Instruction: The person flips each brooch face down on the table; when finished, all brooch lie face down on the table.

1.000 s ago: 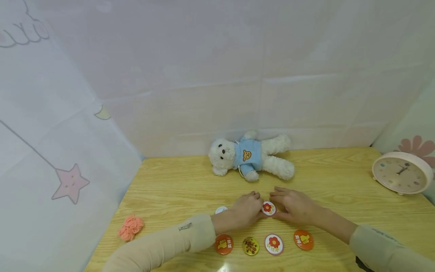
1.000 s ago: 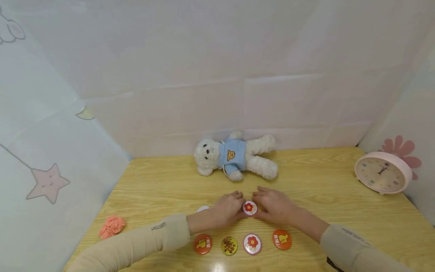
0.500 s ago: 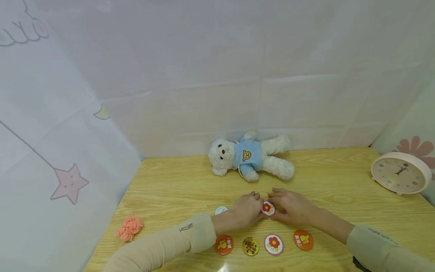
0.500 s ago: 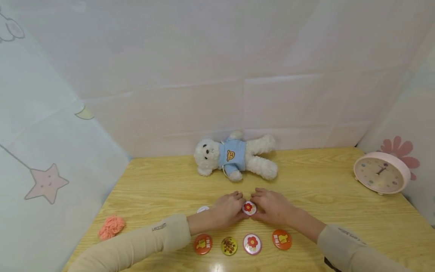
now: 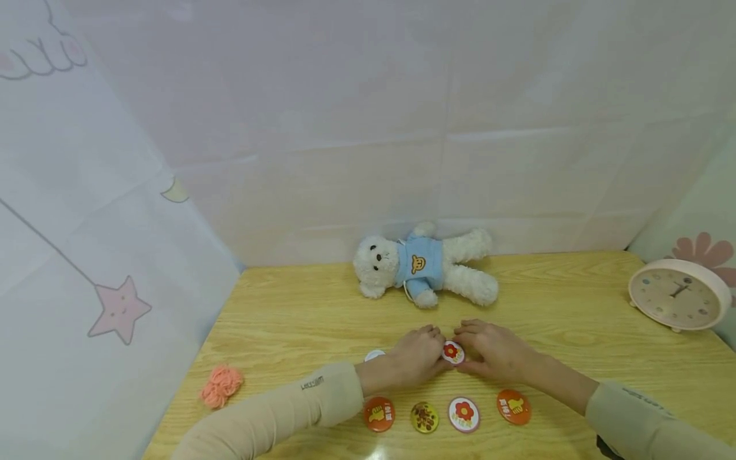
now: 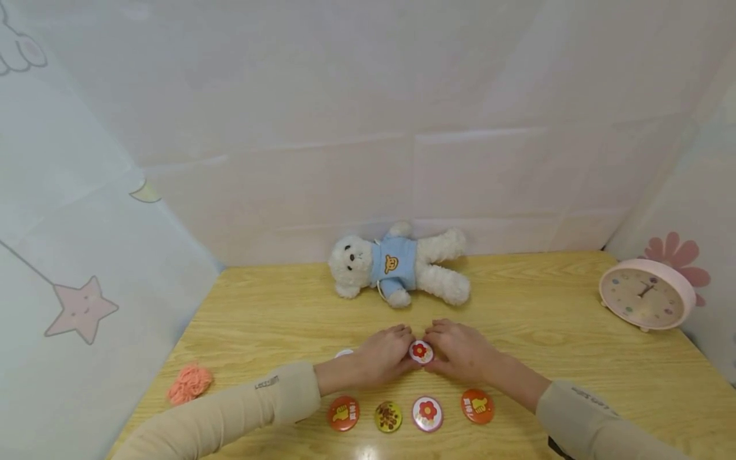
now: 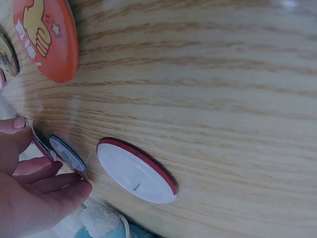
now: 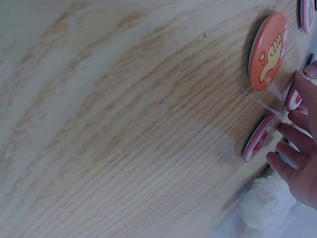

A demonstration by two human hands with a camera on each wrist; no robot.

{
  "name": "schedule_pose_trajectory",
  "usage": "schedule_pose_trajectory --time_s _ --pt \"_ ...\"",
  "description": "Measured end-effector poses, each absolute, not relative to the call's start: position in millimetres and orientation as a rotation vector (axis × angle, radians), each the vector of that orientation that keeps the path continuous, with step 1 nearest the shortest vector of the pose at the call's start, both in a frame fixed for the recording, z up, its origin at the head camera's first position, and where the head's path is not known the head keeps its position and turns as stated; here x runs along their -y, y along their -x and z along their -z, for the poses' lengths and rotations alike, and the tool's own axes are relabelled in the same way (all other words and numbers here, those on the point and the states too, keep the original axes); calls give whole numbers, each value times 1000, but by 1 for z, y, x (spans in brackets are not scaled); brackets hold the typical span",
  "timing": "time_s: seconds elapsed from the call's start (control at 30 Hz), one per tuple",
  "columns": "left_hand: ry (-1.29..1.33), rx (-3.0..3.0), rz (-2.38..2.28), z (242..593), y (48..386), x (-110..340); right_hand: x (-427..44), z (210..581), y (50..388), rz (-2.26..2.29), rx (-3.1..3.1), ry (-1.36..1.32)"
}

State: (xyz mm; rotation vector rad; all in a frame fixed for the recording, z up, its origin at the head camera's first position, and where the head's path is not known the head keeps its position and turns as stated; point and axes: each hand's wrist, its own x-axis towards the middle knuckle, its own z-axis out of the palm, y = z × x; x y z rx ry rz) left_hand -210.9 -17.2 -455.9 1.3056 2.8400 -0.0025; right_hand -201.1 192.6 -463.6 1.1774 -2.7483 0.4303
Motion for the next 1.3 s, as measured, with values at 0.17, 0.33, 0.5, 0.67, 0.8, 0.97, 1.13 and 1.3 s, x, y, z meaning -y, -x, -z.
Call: schedule_pose_trajectory --time_s 0.17,0.33,0.5,0.67,0.8,0.97,1.13,1.3 --pt "-1332 -2835 -57 454 213 19 -191 464 204 -451 2738 -1179" --pt "-1332 -2840 -101 450 216 20 -188 462 207 -475 2726 -1160" --pt "-1291 -2837 -177 442 219 20 -186 457 210 -537 2751 -1128" --pt "-1281 -2819 -272 432 224 22 -187 446 214 -628 2799 -1078" --pt "-1309 -2798 -331 425 230 25 -189 434 218 -695 2805 -1071" --pt "-1364 -2763 -357 416 235 31 -192 421 223 -775 2806 -1121" --pt "-1334 -2729 -412 410 235 35 -193 415 227 -790 2806 -1138" --pt "-1327 -2703 -449 410 232 38 -190 414 225 -857 2821 -1163"
